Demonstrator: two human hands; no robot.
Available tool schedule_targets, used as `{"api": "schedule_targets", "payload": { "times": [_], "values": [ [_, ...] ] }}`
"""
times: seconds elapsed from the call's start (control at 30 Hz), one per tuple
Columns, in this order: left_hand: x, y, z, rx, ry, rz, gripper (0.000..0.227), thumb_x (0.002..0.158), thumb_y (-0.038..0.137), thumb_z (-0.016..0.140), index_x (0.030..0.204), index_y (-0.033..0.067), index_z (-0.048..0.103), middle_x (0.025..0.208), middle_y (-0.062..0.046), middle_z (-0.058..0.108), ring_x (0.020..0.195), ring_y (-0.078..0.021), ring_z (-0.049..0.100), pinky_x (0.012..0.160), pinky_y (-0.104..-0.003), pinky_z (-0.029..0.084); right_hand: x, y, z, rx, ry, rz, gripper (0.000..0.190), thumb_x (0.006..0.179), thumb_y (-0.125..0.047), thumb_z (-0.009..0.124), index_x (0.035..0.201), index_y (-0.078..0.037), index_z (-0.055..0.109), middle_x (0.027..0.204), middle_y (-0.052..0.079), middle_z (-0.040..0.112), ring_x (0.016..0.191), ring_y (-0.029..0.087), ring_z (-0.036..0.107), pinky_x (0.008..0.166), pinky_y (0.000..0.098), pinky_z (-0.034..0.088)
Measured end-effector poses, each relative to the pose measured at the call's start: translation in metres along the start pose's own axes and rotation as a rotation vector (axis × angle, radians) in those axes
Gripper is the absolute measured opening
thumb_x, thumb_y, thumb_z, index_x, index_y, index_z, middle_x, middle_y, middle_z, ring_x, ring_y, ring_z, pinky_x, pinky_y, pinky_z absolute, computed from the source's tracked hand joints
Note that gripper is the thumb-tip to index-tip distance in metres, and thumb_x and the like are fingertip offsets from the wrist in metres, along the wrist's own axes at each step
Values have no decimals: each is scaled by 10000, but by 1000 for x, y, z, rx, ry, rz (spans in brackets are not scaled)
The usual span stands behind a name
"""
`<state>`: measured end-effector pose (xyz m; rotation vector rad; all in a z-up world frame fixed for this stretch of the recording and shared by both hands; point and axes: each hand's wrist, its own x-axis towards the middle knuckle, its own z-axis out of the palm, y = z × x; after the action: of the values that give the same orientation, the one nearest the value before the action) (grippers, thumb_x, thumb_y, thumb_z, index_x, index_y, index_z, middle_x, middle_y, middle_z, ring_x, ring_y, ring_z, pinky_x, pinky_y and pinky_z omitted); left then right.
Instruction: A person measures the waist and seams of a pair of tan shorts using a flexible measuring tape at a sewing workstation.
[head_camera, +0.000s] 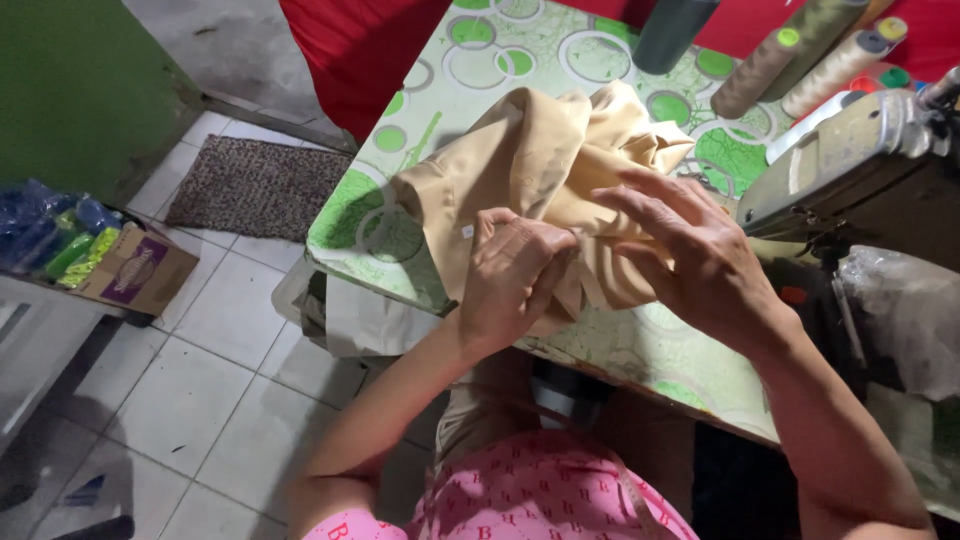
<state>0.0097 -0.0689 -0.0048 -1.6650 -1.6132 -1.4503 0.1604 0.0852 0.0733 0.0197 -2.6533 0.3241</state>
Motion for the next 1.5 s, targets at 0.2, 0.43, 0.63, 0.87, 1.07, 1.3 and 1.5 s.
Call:
{"api": "schedule_targets", "payload": {
  "times": [0.2, 0.43, 0.63, 0.87, 1.07, 1.3, 1.5],
  "values": [
    [-7, 4, 1, 53, 0, 1, 133, 1029, 78, 668, 1157, 107, 642, 1087, -37, 748, 1019, -223, 711, 963, -423, 375, 2, 1, 16, -4, 52, -108, 92, 1045, -96, 618, 1093, -87, 696, 1155, 94, 704, 1050, 286, 674, 957, 445, 422],
    [-20, 0, 6, -9, 123, 96, 133, 1018, 150, 635, 1107, 151, 734, 1064, 29, 743, 1024, -183, 708, 974, -428, 414, -20, 16, 33, 42, 154, 14, 83, 959, -90, 748, 1031, -128, 765, 867, 31, 717, 838, 248, 714, 836, 368, 523],
    [-25, 0, 6, 68, 100, 260, 187, 1051, 216, 603, 1022, 112, 755, 1037, -55, 718, 1008, -254, 710, 956, -471, 435, -9, 14, 18, 231, 91, 35, 87, 996, -30, 671, 989, -82, 740, 817, 85, 699, 784, 315, 697, 805, 419, 545],
    [-32, -4, 5, 89, 43, 309, 208, 1060, 228, 591, 1023, 119, 764, 1035, -68, 707, 1018, -261, 711, 946, -463, 437, -18, 16, 18, 119, 140, 28, 35, 1008, -80, 703, 997, -93, 734, 807, 60, 670, 802, 286, 684, 839, 377, 524],
    [-33, -1, 2, 83, 52, 342, 115, 1031, 111, 637, 1019, 83, 748, 1013, -96, 687, 961, -256, 704, 853, -400, 464, -40, 27, 14, 17, 253, 28, 113, 997, -20, 748, 990, -133, 754, 895, 34, 709, 833, 262, 685, 898, 362, 515],
    [-29, 4, -5, 146, 18, 342, 60, 1016, 81, 668, 1033, 98, 723, 1059, -63, 686, 957, -223, 707, 874, -370, 424, -53, -2, 0, -21, 310, 49, 121, 1030, 12, 682, 987, -71, 759, 1012, 107, 745, 908, 285, 669, 899, 400, 500],
    [-23, 12, -7, 166, -16, 352, 80, 978, 24, 729, 993, 102, 721, 1059, -34, 693, 917, -191, 713, 854, -328, 431, -78, -18, 10, 95, 288, 202, 141, 1052, 4, 605, 986, -15, 728, 1016, 140, 715, 909, 247, 665, 897, 351, 529]
  ]
}}
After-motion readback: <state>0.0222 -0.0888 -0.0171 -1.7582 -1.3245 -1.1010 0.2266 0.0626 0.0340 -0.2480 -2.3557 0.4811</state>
